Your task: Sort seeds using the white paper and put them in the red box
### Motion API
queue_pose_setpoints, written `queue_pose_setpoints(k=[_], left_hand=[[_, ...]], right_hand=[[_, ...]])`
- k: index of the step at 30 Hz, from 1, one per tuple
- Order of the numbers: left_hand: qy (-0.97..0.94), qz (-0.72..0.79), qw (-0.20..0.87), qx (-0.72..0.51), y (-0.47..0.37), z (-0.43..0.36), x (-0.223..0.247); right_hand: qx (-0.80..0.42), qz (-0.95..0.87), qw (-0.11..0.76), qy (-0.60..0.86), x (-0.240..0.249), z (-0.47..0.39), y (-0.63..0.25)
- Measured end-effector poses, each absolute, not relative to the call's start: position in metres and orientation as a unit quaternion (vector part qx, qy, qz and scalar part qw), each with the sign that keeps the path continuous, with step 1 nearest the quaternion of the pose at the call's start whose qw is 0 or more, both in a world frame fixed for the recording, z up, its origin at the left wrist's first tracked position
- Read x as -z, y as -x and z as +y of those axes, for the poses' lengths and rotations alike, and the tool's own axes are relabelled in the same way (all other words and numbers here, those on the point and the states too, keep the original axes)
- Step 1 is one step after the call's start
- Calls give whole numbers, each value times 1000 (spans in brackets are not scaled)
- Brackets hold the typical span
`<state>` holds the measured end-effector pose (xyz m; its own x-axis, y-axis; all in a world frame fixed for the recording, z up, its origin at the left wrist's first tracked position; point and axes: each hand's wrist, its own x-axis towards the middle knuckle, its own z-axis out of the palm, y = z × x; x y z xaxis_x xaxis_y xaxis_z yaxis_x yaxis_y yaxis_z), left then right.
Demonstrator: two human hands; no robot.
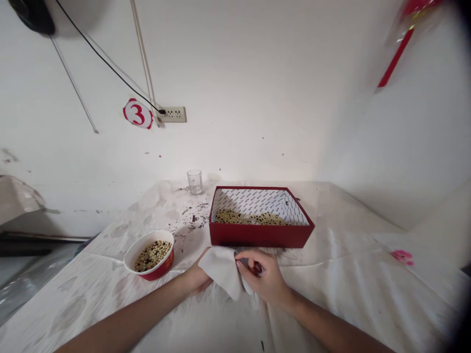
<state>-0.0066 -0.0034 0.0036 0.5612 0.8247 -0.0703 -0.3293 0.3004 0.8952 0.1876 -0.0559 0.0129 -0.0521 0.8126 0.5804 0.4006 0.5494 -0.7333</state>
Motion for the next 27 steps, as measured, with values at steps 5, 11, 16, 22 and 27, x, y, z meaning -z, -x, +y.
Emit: queue_pose_setpoints(k=[5,11,16,22,27], left_hand=[[-463,267,755,-378,5,-6,-7],[-459,267,756,-382,3,-6,-7],[-466,265,753,-381,4,-4,-2],[-478,263,744,-384,4,-4,-2],[-481,267,743,-381,3,-8,-11]], right_hand=[[-196,-699,527,442,-13,-57,-188],[-198,-693,524,454,-11,-56,-187],[-196,-695,520,456,-14,-56,-186],[-201,-696,519,453,-13,-57,-186],[-204,-700,510,457,-11,-56,-188]])
